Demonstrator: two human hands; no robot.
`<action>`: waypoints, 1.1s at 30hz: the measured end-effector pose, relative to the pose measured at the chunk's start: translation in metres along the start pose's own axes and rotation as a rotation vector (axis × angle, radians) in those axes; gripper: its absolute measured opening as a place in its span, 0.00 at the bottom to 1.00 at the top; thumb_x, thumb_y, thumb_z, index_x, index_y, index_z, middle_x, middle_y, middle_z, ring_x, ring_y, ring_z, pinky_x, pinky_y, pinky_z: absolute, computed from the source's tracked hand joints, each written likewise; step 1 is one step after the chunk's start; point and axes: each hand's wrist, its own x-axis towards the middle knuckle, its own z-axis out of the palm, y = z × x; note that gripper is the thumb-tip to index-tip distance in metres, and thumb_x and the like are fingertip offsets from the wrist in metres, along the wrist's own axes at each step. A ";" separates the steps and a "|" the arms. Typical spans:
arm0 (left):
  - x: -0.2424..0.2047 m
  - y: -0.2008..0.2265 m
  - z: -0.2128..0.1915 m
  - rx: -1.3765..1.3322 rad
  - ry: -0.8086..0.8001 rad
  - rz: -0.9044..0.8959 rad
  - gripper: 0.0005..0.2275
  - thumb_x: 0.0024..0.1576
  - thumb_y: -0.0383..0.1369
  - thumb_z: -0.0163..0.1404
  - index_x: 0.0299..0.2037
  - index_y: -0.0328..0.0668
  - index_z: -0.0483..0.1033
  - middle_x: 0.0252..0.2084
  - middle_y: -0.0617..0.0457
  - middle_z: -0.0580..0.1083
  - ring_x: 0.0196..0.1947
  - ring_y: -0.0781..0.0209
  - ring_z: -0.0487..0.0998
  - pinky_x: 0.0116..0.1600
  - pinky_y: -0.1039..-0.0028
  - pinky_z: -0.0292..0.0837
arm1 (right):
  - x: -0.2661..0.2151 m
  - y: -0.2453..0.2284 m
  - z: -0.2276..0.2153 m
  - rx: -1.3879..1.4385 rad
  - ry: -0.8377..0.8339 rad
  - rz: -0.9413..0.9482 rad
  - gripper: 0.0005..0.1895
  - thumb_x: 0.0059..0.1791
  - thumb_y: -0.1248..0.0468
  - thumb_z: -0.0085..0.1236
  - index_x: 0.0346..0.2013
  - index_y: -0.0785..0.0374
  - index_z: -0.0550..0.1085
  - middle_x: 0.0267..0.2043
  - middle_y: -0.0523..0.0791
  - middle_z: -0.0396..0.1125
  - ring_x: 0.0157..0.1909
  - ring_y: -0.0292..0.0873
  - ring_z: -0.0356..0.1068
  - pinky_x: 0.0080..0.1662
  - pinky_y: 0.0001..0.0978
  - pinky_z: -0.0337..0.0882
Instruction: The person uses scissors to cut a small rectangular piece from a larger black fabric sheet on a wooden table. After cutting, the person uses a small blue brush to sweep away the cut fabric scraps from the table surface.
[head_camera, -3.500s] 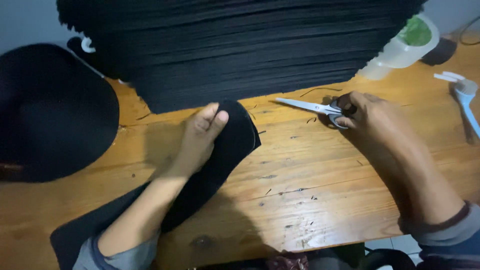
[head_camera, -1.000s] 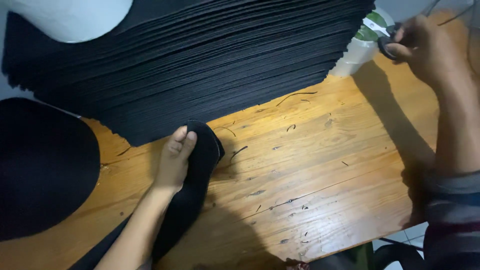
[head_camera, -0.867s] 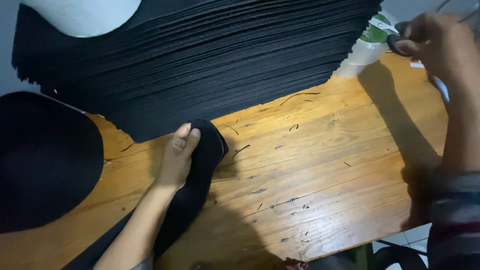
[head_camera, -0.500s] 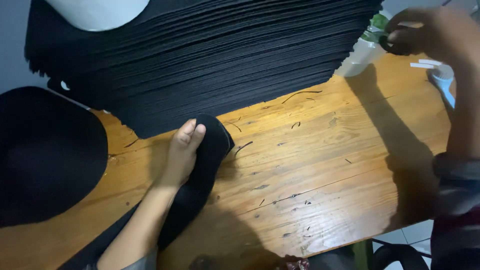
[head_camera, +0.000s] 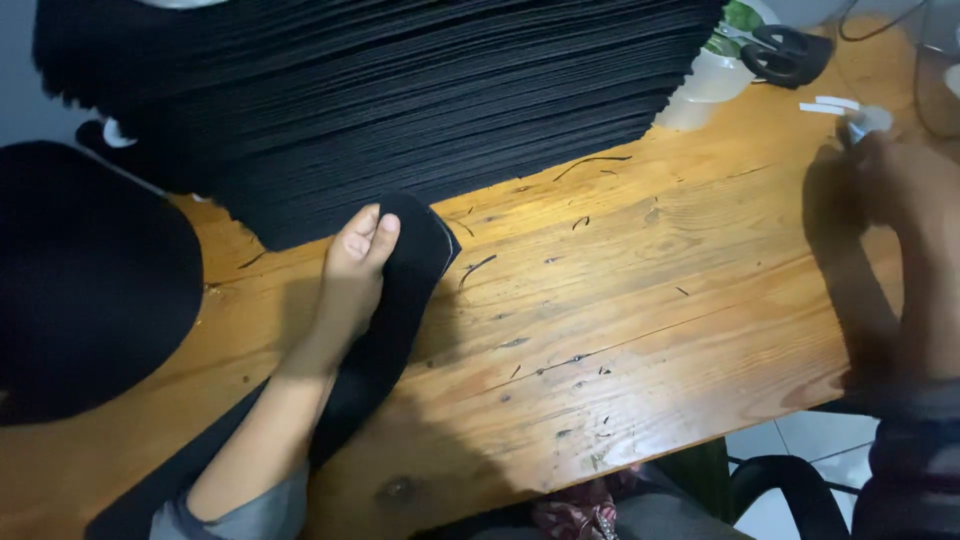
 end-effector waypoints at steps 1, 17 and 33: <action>0.000 0.004 0.001 0.064 -0.005 0.040 0.05 0.68 0.36 0.45 0.40 0.51 0.69 0.38 0.66 0.68 0.39 0.78 0.66 0.48 0.82 0.62 | -0.015 -0.015 -0.017 0.076 -0.066 0.028 0.28 0.67 0.43 0.33 0.56 0.61 0.74 0.32 0.65 0.80 0.29 0.69 0.80 0.28 0.58 0.72; 0.003 -0.007 -0.006 0.157 -0.005 0.132 0.13 0.68 0.42 0.45 0.51 0.44 0.75 0.44 0.64 0.73 0.45 0.77 0.69 0.54 0.82 0.63 | -0.127 -0.191 -0.146 0.618 0.039 -0.448 0.19 0.55 0.73 0.46 0.60 0.60 0.69 0.54 0.59 0.68 0.45 0.60 0.68 0.44 0.47 0.64; 0.013 -0.026 -0.013 -0.091 0.019 0.077 0.09 0.69 0.34 0.47 0.50 0.39 0.76 0.33 0.55 0.76 0.33 0.70 0.77 0.38 0.78 0.81 | -0.107 -0.210 -0.135 0.695 0.153 -0.709 0.18 0.52 0.69 0.59 0.57 0.53 0.76 0.45 0.53 0.74 0.51 0.63 0.74 0.51 0.54 0.70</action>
